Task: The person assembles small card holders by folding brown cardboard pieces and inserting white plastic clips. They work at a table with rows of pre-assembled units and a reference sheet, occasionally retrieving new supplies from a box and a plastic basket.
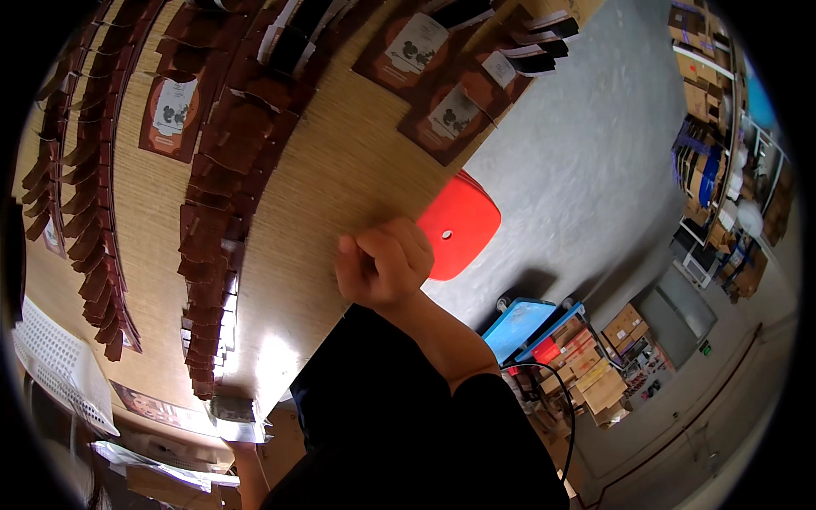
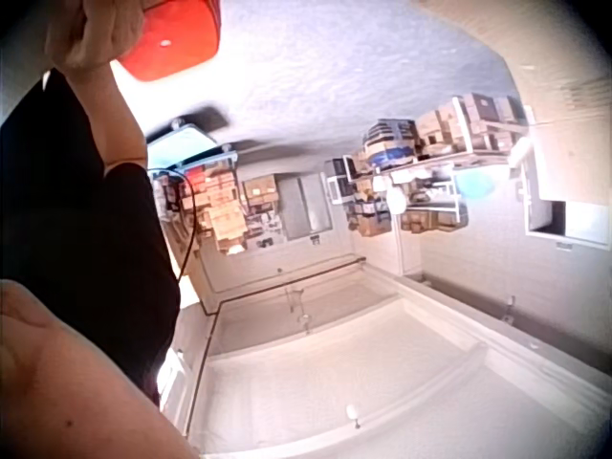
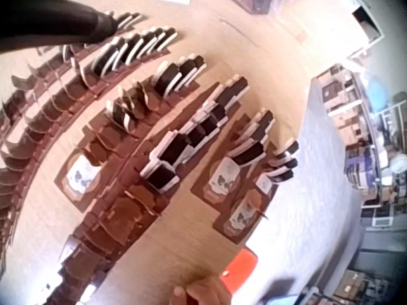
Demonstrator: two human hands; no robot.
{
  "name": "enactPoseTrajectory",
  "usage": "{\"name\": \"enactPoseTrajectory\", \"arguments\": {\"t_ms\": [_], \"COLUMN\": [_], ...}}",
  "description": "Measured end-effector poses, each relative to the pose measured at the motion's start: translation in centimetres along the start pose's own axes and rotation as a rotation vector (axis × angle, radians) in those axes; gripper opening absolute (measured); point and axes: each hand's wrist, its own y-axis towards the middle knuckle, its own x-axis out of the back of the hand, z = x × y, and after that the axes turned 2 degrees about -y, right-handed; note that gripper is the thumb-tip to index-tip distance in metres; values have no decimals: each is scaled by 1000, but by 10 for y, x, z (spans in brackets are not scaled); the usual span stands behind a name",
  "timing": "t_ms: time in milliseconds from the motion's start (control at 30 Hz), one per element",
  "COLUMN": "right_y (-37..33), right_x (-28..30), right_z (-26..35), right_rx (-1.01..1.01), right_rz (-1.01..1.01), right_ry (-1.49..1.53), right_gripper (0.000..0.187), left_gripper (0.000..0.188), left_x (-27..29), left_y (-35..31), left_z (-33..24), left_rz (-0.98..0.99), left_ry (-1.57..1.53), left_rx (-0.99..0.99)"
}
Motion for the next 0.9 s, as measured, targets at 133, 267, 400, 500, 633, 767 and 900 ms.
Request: {"name": "enactPoseTrajectory", "arguments": {"t_ms": [133, 267, 400, 500, 633, 767, 900], "right_y": [-2, -1, 0, 0, 0, -3, -2], "right_x": [0, -1, 0, 1, 1, 1, 1], "right_z": [-2, -2, -2, -3, -4, -6, -7], "right_rx": [11, 21, 28, 30, 53, 73, 93], "right_rz": [-13, -16, -11, -15, -9, 6, -15], "right_ry": [25, 38, 34, 45, 47, 56, 66], "right_gripper": [15, 16, 16, 16, 15, 14, 14], "left_gripper": [65, 65, 65, 65, 65, 65, 65], "left_x": [2, 0, -4, -6, -5, -2, 0], "left_y": [0, 0, 2, 3, 2, 2, 1], "left_z": [2, 3, 2, 2, 2, 1, 1], "left_rz": [-1, 1, 9, 17, 25, 26, 25], "left_ry": [-9, -15, -13, -7, -5, -2, 3], "left_rx": [-4, -9, -16, -21, -26, -28, -33]}}
